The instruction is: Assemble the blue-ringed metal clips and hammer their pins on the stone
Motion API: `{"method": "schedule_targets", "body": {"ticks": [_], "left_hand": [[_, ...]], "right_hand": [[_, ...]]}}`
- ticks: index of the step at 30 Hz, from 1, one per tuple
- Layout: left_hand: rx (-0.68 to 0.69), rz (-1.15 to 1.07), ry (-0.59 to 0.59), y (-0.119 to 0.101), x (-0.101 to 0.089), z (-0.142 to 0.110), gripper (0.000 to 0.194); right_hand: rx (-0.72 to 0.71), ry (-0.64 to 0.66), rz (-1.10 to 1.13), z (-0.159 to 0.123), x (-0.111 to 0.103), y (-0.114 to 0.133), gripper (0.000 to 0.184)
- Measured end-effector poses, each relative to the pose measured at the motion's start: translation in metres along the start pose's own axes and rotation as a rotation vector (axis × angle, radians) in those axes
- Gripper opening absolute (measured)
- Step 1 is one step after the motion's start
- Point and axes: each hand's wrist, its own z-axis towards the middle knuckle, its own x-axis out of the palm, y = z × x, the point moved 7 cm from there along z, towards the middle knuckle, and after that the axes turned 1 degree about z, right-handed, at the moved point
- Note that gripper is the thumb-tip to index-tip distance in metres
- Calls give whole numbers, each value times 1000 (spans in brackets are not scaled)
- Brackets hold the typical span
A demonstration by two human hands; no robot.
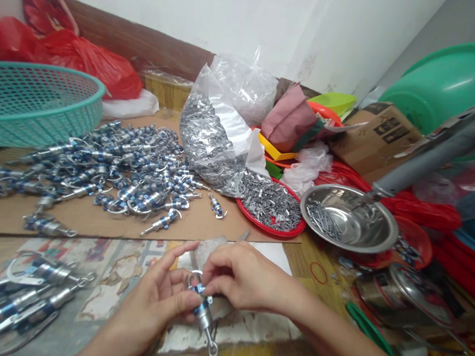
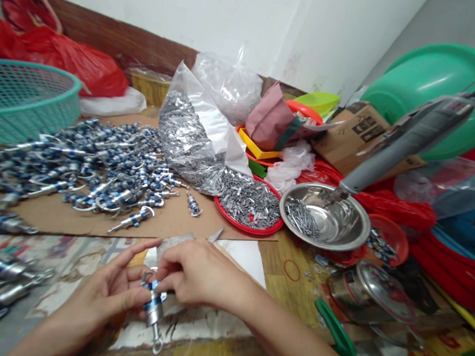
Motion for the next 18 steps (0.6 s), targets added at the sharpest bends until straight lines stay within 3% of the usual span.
{"method": "schedule_targets", "body": {"ticks": [4, 6, 9, 10, 12, 15, 18], "left_hand": [[3, 0, 19, 1, 1, 1, 76], [0, -17, 1, 1, 0, 0, 75], [-7, -29, -16, 3, -2, -1, 74], [-5, -28, -12, 3, -2, 0, 74], [-7, -22, -3, 5, -2, 1, 74], [-8, -23, 1, 6, -3, 2, 73], [5, -24, -25, 4, -3, 0, 71]], "right_hand": [[-74, -143, 90, -9, -4, 4, 12], [-63, -340, 124, -22, -19, -4, 12], [114, -623, 19, -56, -41, -35, 14], [192, -632, -57, -66, -42, -46, 14], [321, -507, -208, -80, -33, -68, 21], [400, -337, -319, -93, -13, -87, 21], [366, -435, -287, -102, -14, -80, 14]]}}
